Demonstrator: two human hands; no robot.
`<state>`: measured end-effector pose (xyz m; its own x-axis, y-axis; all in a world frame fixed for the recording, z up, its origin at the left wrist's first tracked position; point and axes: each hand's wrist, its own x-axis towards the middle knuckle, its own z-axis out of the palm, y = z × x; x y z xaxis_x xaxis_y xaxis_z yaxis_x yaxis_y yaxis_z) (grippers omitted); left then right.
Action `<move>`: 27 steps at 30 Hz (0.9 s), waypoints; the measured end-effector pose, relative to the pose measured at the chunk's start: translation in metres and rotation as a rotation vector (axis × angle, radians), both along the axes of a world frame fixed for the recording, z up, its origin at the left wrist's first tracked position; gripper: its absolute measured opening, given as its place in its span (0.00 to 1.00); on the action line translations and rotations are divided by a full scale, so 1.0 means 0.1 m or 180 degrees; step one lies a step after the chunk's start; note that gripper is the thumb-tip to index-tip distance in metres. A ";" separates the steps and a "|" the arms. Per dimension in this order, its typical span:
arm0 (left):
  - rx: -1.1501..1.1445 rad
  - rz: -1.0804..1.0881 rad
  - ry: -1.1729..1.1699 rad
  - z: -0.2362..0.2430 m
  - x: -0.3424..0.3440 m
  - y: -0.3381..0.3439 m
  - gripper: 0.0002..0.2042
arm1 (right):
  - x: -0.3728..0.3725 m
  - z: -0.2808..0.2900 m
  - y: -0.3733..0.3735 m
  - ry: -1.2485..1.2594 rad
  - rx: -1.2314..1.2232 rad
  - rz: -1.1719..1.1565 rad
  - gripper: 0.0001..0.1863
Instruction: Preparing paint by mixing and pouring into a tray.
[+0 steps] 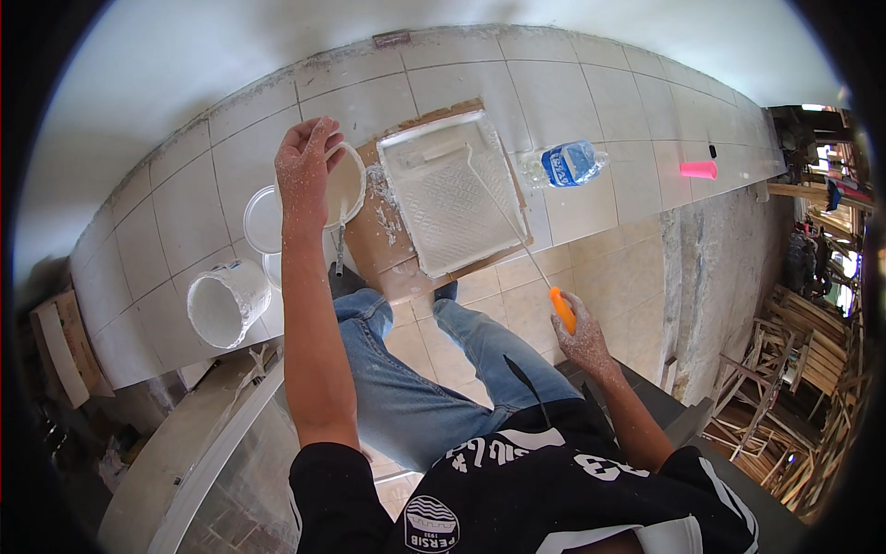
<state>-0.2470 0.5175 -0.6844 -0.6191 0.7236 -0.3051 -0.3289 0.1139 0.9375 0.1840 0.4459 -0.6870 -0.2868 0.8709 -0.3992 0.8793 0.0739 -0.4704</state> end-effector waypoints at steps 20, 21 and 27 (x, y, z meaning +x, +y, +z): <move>-0.0018 0.0073 -0.0027 -0.01 -0.01 -0.02 0.14 | -0.59 1.01 0.64 -0.0374 0.0122 0.0456 0.15; -0.0021 0.0075 -0.0027 0.01 -0.01 -0.01 0.14 | -0.60 1.00 0.63 -0.0389 0.0173 0.0500 0.15; -0.0004 0.0025 -0.0046 0.00 0.02 0.01 0.13 | -0.77 0.84 0.62 -0.0294 0.0330 0.0563 0.15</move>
<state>-0.2447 0.5185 -0.6845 -0.6202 0.7183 -0.3151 -0.3434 0.1124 0.9324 0.1068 0.5079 -0.6028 -0.4051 0.8480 -0.3417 0.8873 0.2747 -0.3703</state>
